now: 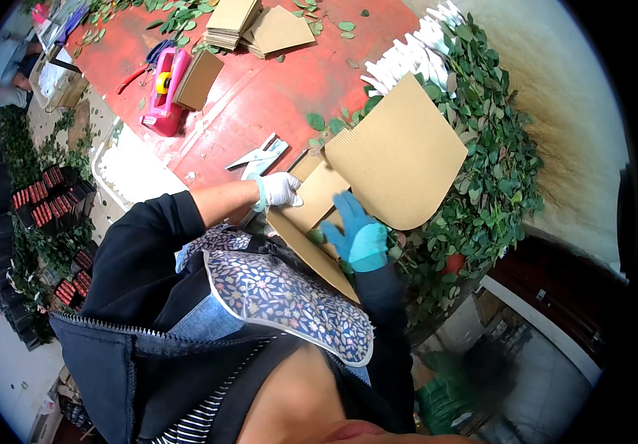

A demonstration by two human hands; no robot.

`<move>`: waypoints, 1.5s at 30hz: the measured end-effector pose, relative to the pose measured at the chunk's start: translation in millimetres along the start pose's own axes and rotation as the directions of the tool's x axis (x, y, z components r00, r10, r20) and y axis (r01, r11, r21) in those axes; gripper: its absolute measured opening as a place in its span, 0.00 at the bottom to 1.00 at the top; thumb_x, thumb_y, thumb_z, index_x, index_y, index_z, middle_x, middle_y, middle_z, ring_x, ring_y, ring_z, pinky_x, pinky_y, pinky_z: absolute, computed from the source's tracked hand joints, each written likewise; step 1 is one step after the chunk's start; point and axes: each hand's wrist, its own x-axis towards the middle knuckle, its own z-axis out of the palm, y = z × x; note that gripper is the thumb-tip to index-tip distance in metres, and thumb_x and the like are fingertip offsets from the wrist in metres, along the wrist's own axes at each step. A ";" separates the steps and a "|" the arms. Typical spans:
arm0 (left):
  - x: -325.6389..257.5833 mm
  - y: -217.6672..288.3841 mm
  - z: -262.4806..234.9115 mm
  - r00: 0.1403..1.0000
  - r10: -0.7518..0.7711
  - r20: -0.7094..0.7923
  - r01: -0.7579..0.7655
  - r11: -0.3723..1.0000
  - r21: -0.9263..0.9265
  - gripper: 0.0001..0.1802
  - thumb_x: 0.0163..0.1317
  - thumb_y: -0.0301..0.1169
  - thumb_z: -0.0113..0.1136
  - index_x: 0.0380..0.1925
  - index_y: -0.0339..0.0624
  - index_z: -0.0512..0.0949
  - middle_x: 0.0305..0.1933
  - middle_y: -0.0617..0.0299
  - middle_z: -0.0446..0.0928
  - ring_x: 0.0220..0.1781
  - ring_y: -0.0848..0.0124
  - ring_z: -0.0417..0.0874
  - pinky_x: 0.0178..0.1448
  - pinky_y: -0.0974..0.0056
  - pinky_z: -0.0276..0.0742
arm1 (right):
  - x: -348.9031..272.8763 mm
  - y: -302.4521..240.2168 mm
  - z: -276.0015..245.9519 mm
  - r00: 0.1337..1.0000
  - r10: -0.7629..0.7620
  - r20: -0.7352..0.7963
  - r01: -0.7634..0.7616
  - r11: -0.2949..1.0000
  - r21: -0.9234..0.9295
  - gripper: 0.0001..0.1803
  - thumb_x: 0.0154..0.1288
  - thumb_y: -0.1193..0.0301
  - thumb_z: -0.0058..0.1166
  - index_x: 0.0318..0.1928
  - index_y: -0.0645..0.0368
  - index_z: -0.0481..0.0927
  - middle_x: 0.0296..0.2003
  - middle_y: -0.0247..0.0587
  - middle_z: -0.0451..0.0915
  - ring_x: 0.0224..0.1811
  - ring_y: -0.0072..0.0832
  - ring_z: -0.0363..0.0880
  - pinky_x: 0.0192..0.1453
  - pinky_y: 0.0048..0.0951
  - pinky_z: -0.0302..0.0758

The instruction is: The person packs bunches of white and pink roses into cardboard boxes, using a stapler to secure the cardboard liners and packaging.

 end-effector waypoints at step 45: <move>-32.2 25.3 -18.4 0.994 0.064 -0.093 0.029 0.653 0.757 0.18 0.50 0.38 0.64 0.38 0.40 0.76 0.34 0.46 0.81 0.40 0.48 0.82 0.48 0.50 0.76 | 24.7 1.0 39.8 0.996 -0.086 0.006 0.086 0.979 -0.182 0.40 0.53 0.53 0.63 0.67 0.46 0.66 0.69 0.40 0.59 0.57 0.43 0.68 0.60 0.47 0.64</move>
